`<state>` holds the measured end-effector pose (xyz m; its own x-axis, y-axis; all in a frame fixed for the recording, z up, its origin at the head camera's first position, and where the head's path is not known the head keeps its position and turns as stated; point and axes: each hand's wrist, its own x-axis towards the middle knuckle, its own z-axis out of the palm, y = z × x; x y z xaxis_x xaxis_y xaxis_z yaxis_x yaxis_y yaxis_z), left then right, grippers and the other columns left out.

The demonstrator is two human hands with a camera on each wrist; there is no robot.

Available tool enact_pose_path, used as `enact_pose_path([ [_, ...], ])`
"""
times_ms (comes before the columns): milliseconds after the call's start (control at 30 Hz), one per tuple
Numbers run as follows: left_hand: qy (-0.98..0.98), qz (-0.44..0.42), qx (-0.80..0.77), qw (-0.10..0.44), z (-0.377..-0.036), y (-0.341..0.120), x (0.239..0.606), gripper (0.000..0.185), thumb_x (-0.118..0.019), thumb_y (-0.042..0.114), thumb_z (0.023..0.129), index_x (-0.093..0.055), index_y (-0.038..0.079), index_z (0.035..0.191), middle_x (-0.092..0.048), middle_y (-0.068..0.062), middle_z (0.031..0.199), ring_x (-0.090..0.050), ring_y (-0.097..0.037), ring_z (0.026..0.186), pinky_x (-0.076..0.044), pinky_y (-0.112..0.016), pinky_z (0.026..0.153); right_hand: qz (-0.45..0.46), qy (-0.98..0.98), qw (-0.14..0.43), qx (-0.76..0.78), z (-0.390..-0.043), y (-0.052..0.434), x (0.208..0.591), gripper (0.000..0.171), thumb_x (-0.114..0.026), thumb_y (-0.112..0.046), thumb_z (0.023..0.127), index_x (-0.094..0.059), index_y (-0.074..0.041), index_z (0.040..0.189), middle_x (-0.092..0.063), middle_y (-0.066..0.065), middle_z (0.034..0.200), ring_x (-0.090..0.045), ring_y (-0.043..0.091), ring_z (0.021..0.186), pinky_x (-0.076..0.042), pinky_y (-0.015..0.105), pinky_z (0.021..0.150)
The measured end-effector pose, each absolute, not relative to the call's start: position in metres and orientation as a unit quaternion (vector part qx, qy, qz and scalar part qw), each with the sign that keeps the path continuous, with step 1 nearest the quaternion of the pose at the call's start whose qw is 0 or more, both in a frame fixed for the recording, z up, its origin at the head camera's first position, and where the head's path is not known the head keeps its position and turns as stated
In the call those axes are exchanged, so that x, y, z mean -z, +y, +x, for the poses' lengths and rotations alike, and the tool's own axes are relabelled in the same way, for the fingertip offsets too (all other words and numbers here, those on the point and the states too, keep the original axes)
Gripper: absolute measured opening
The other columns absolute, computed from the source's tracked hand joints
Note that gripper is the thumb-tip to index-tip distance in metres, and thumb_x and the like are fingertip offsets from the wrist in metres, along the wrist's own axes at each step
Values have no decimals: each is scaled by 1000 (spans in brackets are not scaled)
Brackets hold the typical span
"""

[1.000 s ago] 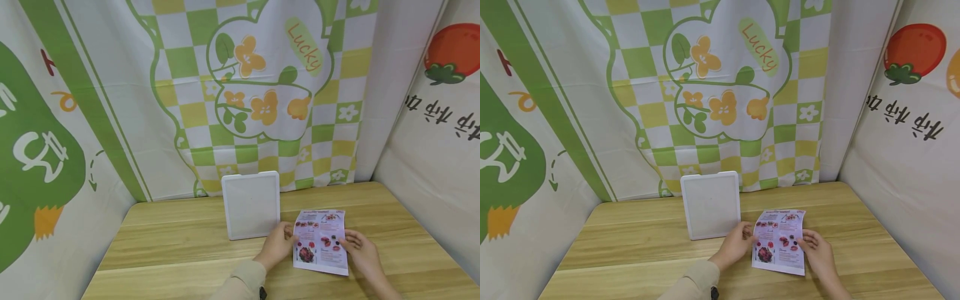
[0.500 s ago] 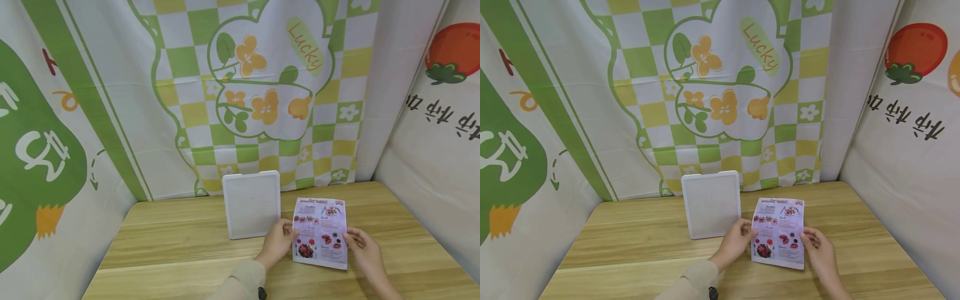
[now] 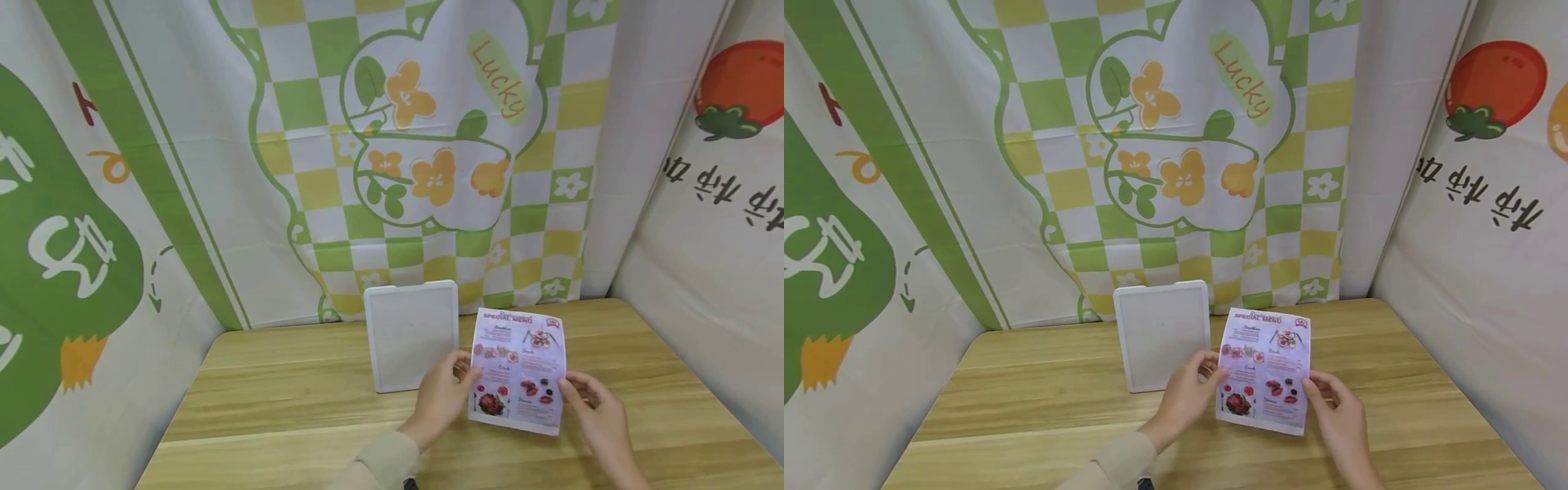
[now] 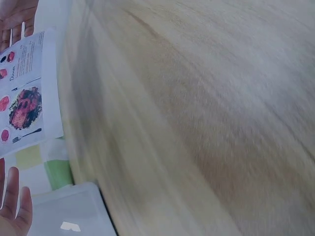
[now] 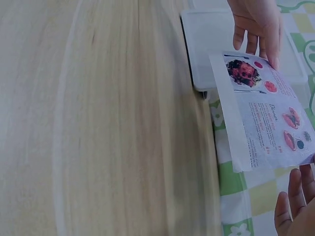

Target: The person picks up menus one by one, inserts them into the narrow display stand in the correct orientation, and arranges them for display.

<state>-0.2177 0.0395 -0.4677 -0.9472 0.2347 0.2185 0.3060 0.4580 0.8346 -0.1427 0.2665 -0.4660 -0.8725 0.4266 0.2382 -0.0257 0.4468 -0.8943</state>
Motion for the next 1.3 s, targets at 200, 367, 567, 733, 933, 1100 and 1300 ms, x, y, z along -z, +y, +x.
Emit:
enact_pose_path([
  [200, -854, -166, 491, 47, -214, 27, 455, 26, -67, 35, 94, -65, 16, 112, -62, 15, 90, -57, -3, 83, -48, -23, 71, -119, -814, 227, -522, -140, 256, 456, 32, -67, -21, 96, -66, 3, 116, -68, -17, 88, -60, -4, 78, -47, 11, 71],
  [367, -858, -176, 477, 74, -211, 18, 448, 23, -69, 30, 94, -66, 15, 111, -62, 15, 89, -57, -1, 81, -48, -21, 69, -113, -810, 237, -524, -141, 248, 450, 29, -69, -19, 95, -66, 3, 114, -71, -10, 90, -59, -6, 80, -46, 11, 72],
  [567, -858, -175, 475, 88, -205, 5, 445, 26, -68, 31, 94, -65, 13, 112, -62, 14, 89, -57, -2, 81, -48, -20, 70, -80, -800, 267, -532, -143, 236, 447, 21, -70, -8, 92, -67, 5, 108, -72, -1, 89, -59, -6, 78, -47, 12, 71],
  [733, -856, -171, 476, 106, -201, -10, 443, 28, -67, 31, 95, -64, 12, 114, -62, 13, 89, -57, -3, 81, -49, -21, 70, -54, -796, 271, -539, -146, 223, 445, 16, -69, -3, 91, -67, 4, 106, -72, 0, 90, -59, -2, 77, -47, 13, 70],
  [933, -856, -166, 472, 129, -199, -29, 443, 26, -67, 30, 95, -63, 12, 114, -62, 11, 89, -59, -5, 81, -49, -23, 71, -30, -794, 269, -545, -151, 207, 442, 15, -70, -2, 91, -68, 3, 104, -72, 3, 91, -60, -1, 78, -47, 16, 70],
  [1100, -857, -151, 475, 134, -196, -45, 441, 25, -66, 32, 96, -63, 14, 112, -63, 11, 90, -59, -6, 82, -49, -24, 71, -15, -791, 256, -556, -157, 194, 438, 14, -70, -2, 90, -68, 2, 104, -71, 2, 91, -59, 1, 79, -47, 18, 71],
  [1300, -858, -138, 476, 131, -191, -63, 437, 25, -66, 33, 96, -62, 14, 112, -64, 10, 89, -59, -7, 82, -49, -24, 70, 23, -782, 254, -569, -164, 181, 432, 15, -70, 0, 89, -68, 2, 104, -70, 3, 91, -60, 3, 78, -47, 19, 70],
])
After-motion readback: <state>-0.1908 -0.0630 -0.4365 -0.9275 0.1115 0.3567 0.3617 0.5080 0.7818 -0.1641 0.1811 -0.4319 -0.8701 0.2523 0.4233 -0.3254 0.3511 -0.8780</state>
